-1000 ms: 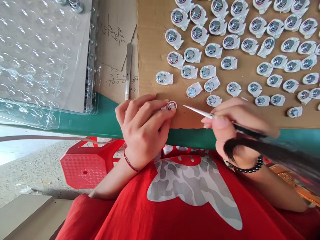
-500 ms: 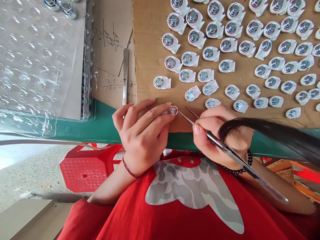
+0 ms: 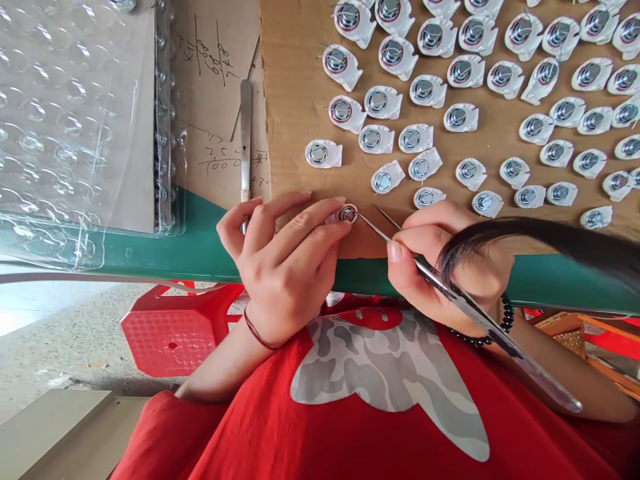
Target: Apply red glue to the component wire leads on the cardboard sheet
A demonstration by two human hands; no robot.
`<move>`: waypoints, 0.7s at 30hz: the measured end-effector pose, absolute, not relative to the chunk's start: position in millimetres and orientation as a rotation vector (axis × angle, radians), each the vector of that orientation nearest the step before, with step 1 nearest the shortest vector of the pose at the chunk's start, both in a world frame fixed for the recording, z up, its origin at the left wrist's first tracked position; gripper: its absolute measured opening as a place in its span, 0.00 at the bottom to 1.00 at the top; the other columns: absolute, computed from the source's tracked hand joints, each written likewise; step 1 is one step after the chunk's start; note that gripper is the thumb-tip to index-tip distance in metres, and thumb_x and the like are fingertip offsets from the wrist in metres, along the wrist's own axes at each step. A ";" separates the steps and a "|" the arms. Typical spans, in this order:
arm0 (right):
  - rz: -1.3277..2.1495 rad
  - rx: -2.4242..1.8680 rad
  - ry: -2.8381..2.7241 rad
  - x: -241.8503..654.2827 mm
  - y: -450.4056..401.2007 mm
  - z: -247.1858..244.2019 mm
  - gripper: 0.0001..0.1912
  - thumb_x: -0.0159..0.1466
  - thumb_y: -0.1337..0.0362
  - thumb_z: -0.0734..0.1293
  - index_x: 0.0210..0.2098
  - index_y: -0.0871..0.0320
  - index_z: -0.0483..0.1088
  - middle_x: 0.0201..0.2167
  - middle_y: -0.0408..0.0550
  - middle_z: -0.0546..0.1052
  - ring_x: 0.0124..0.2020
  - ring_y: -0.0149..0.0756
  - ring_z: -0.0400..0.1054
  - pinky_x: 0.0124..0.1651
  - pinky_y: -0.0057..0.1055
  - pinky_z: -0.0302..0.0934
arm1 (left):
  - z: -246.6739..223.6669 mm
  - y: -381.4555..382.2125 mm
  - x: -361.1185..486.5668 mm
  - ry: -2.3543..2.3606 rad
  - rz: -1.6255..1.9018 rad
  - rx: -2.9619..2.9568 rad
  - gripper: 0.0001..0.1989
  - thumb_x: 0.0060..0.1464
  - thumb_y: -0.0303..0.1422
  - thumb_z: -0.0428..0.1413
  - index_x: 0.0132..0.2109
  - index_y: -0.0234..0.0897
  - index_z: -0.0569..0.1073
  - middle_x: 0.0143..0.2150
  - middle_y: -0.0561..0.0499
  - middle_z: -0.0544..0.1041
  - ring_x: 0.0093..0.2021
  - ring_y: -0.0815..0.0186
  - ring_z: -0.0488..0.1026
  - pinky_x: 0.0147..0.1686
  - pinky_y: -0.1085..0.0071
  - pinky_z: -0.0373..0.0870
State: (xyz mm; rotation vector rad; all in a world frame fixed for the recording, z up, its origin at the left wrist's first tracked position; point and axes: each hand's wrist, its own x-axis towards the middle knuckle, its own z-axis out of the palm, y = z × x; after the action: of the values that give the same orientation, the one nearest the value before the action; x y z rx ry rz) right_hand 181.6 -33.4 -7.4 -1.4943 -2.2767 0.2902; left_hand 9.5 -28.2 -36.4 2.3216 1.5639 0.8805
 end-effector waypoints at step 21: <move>0.123 -1.335 -2.432 179.3 -35.8 -18.1 0.07 0.53 0.67 0.62 0.20 0.60 0.60 0.22 0.43 0.66 0.24 0.25 0.57 0.28 0.25 0.56 | -35.7 -28.1 10.3 1.619 0.813 2.280 0.07 0.47 0.28 0.58 0.32 0.48 0.72 0.40 0.67 0.76 0.45 0.63 0.70 0.47 0.58 0.55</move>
State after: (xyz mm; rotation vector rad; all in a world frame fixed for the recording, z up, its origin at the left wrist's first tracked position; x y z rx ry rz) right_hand 179.3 -35.8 -18.1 -1.3348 -2.4317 0.1231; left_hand 10.3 -28.1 -35.7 2.2801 1.6194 0.8126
